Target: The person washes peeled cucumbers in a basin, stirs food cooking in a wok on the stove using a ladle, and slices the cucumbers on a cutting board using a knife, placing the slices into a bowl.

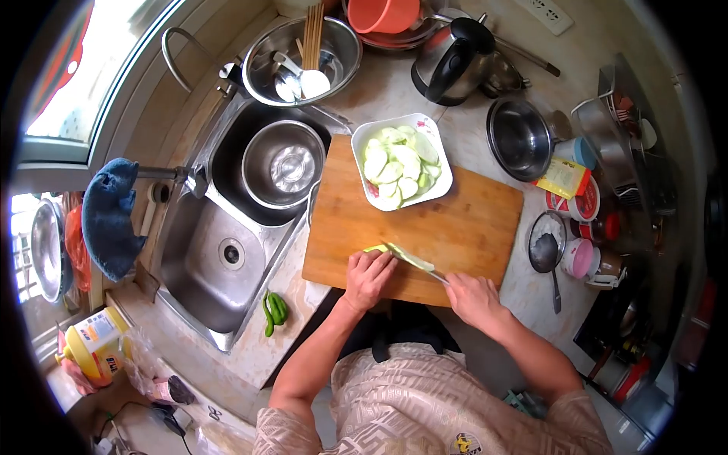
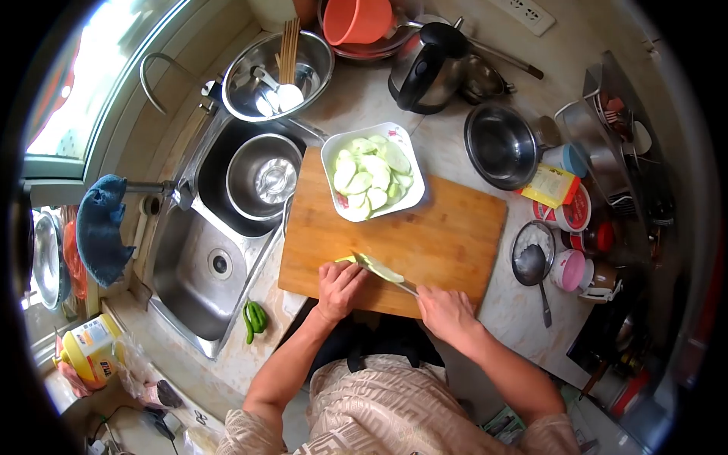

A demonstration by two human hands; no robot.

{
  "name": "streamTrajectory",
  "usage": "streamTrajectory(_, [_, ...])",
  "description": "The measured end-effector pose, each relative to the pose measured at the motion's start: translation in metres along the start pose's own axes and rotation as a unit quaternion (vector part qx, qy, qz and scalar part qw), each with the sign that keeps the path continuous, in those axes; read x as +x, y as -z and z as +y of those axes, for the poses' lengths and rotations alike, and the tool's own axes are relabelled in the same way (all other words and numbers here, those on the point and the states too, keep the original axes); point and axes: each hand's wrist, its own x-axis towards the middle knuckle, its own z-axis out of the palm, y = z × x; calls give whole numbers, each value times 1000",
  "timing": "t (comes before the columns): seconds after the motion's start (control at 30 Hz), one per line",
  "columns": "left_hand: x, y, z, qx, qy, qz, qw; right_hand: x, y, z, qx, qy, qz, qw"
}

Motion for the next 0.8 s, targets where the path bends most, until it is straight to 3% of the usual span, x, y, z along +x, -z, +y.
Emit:
streamTrajectory(0.27, [-3,2,-1,-3,11,6,1000,-11,26,-10,18,6,24,1000])
streamTrajectory(0.47, [-4,2,0,1,16,6,1000,6,5,-8,-1,-11,-36,999])
streamTrajectory(0.67, [-7,6,-1,15,26,18,999,4,16,-8,28,17,28,999])
streamTrajectory(0.8, [-8,6,-2,9,24,17,1000,-9,27,-17,-10,14,-6,1000])
